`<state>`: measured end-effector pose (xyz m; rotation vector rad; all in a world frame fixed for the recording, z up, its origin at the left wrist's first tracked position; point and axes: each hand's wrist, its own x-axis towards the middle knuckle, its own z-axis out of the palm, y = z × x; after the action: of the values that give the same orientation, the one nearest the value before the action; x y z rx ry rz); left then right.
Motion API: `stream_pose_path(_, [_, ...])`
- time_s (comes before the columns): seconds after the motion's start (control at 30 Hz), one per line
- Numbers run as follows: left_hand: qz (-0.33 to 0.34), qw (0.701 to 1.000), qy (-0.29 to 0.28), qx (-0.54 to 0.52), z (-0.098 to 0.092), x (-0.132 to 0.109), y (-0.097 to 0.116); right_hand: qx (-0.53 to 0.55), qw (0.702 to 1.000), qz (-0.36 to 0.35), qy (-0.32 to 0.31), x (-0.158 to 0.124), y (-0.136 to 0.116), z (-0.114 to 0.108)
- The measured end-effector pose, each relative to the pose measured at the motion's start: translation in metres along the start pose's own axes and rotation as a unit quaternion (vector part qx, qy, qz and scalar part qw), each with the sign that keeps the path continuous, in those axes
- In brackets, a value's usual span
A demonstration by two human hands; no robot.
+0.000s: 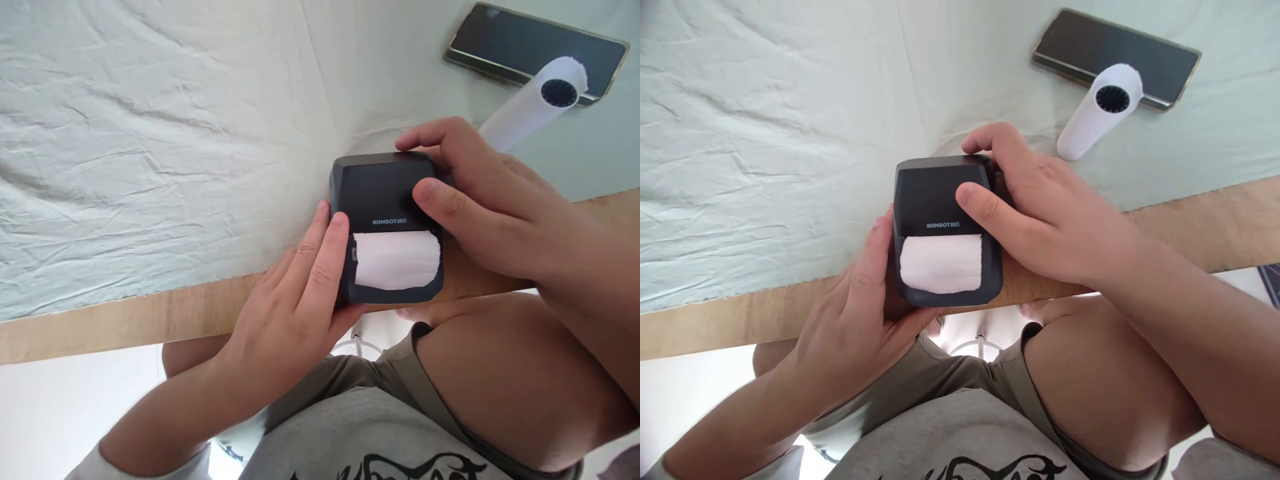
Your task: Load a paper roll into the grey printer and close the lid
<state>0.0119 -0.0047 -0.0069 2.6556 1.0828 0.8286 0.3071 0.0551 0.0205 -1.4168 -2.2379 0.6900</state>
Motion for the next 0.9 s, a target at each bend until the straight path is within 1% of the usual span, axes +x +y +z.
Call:
stream_pose_path(0.07, [-0.008, 1.0, 0.007, 0.015, 0.002, 0.001, 0.002, -0.008, 1.0, 0.011, 0.001, -0.001, -0.001, -0.001])
stream_pose_path(0.17, [-0.029, 0.999, -0.005, 0.019, 0.003, 0.001, 0.005, -0.004, 1.0, 0.023, 0.001, 0.0, -0.004, -0.002])
stream_pose_path(0.37, [-0.017, 1.0, -0.016, 0.016, 0.001, 0.003, 0.007, 0.002, 1.0, 0.023, 0.006, 0.0, -0.009, -0.002])
stream_pose_path(0.5, [-0.027, 0.999, -0.027, 0.021, -0.004, 0.009, 0.007, 0.022, 0.999, 0.032, 0.001, 0.0, -0.012, -0.002])
stream_pose_path(0.6, [-0.036, 0.998, -0.046, 0.025, -0.009, 0.014, 0.007, 0.03, 0.999, 0.042, 0.008, 0.0, -0.013, -0.002])
stream_pose_path(0.73, [-0.058, 0.995, -0.072, 0.029, -0.014, 0.017, 0.008, 0.031, 0.999, 0.038, -0.009, 0.001, -0.009, -0.002])
stream_pose_path(0.8, [-0.058, 0.995, -0.074, 0.031, -0.014, 0.018, 0.008, 0.032, 0.999, 0.03, -0.015, 0.001, -0.007, -0.001])
stream_pose_path(0.9, [-0.049, 0.997, -0.057, 0.024, -0.013, 0.018, 0.008, 0.038, 0.999, 0.019, -0.013, 0.0, -0.003, -0.001])
